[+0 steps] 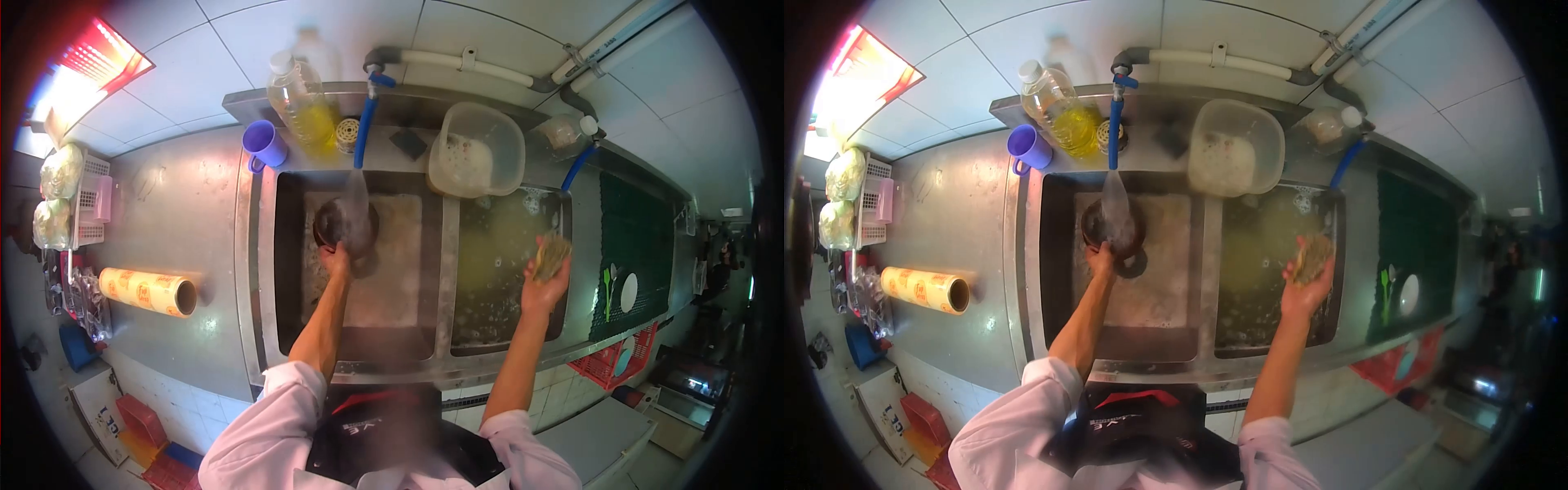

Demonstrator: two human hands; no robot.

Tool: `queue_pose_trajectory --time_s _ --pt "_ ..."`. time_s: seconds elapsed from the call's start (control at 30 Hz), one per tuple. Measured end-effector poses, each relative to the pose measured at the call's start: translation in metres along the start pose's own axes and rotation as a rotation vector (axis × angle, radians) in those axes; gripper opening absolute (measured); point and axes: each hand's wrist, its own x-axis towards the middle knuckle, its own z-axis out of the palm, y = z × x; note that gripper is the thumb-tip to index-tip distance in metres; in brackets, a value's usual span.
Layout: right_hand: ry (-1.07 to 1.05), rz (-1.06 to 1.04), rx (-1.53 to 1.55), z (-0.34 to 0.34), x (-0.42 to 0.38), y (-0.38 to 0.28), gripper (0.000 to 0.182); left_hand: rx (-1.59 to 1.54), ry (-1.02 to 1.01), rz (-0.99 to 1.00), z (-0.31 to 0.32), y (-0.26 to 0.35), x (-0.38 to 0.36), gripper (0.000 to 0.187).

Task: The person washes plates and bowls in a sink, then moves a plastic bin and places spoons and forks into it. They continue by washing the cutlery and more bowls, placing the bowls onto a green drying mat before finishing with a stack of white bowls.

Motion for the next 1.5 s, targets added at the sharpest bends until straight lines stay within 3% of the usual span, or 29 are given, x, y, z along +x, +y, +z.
queue_pose_trajectory --time_s 0.1,0.17,0.23,0.3,0.37,0.4,0.47,0.53,0.57,0.63,0.7,0.77,0.83,0.9,0.93,1.0,1.07,1.13,1.2,1.27,1.33,1.4,1.47,1.5 --pt "-0.415 -0.32 -0.624 0.081 0.022 -0.031 0.051 0.255 -0.033 0.172 -0.011 0.061 -0.037 0.034" --pt "-0.55 -0.658 -1.351 0.125 0.055 -0.026 0.05 0.428 0.008 0.28 -0.018 0.085 -0.051 0.029" --pt "-0.707 -0.743 -1.781 0.173 0.067 -0.015 0.036 0.586 -0.078 0.548 -0.024 0.096 -0.051 0.03" --pt "-1.04 -0.525 -2.1 0.196 0.114 0.023 0.03 0.55 -0.125 0.595 -0.028 0.108 -0.056 0.032" --pt "-1.463 -0.388 -2.239 0.21 0.136 0.05 0.037 0.513 -0.18 0.647 -0.029 0.114 -0.056 0.035" --pt "-1.464 -0.396 -2.235 0.207 0.147 0.067 0.037 0.521 -0.162 0.641 -0.031 0.114 -0.054 0.038" --pt "-1.7 -0.571 -2.324 0.196 0.168 0.096 0.032 0.531 -0.142 0.639 -0.036 0.1 -0.042 0.041" --pt "-1.684 -0.523 -2.312 0.194 0.183 0.109 0.032 0.08 -0.171 0.351 -0.039 0.058 -0.013 0.039" --pt "-1.671 -0.472 -2.297 0.192 0.186 0.112 0.032 0.082 -0.169 0.348 -0.042 0.05 -0.013 0.039" --pt "-1.633 -0.507 -2.31 0.19 0.175 0.101 0.033 -0.278 -0.117 -0.022 -0.046 0.041 -0.015 0.041" --pt "-1.594 -0.57 -2.329 0.202 0.163 0.081 0.033 -0.273 -0.063 0.088 -0.041 0.035 -0.023 0.044" --pt "-1.489 -0.346 -2.309 0.216 0.149 0.055 0.038 -0.093 0.038 0.288 -0.039 0.035 -0.033 0.049" --pt "-1.309 -0.572 -1.964 0.208 0.139 0.023 0.042 0.054 0.052 0.315 -0.047 0.05 -0.05 0.048" --pt "-1.168 -0.568 -1.655 0.204 0.133 -0.003 0.045 0.209 0.06 0.347 -0.062 0.068 -0.067 0.047" --pt "-1.168 -0.572 -1.65 0.199 0.123 -0.005 0.045 0.25 0.027 0.343 -0.069 0.075 -0.075 0.046" --pt "-0.976 -0.703 -1.213 0.173 0.095 -0.007 0.042 0.294 -0.01 0.347 -0.078 0.079 -0.084 0.046" --pt "-0.957 -0.458 -1.034 0.164 0.024 0.004 0.038 0.293 -0.058 0.399 -0.087 0.075 -0.089 0.046" --pt "-1.016 -0.116 -1.041 0.131 0.011 0.069 0.034 0.288 -0.097 0.425 -0.092 0.071 -0.097 0.047" --pt "-0.804 0.338 -0.606 0.104 -0.029 0.148 0.035 0.286 -0.139 0.454 -0.099 0.071 -0.109 0.049" --pt "-0.681 0.136 -0.719 0.058 -0.02 0.273 0.03 0.336 -0.182 0.511 -0.102 0.078 -0.127 0.051" --pt "-0.434 -0.269 -1.167 0.072 -0.093 0.262 0.031 0.369 -0.175 0.524 -0.105 0.081 -0.143 0.051" --pt "-0.684 -0.608 -1.161 0.065 -0.125 0.269 0.032 0.437 -0.247 0.528 -0.108 0.091 -0.156 0.049" --pt "-0.773 -0.572 -1.089 0.06 -0.143 0.255 0.029 0.417 -0.256 0.512 -0.115 0.09 -0.149 0.047" --pt "-0.999 -0.68 -1.088 0.053 -0.14 0.253 0.027 0.332 -0.251 0.497 -0.118 0.084 -0.136 0.048"
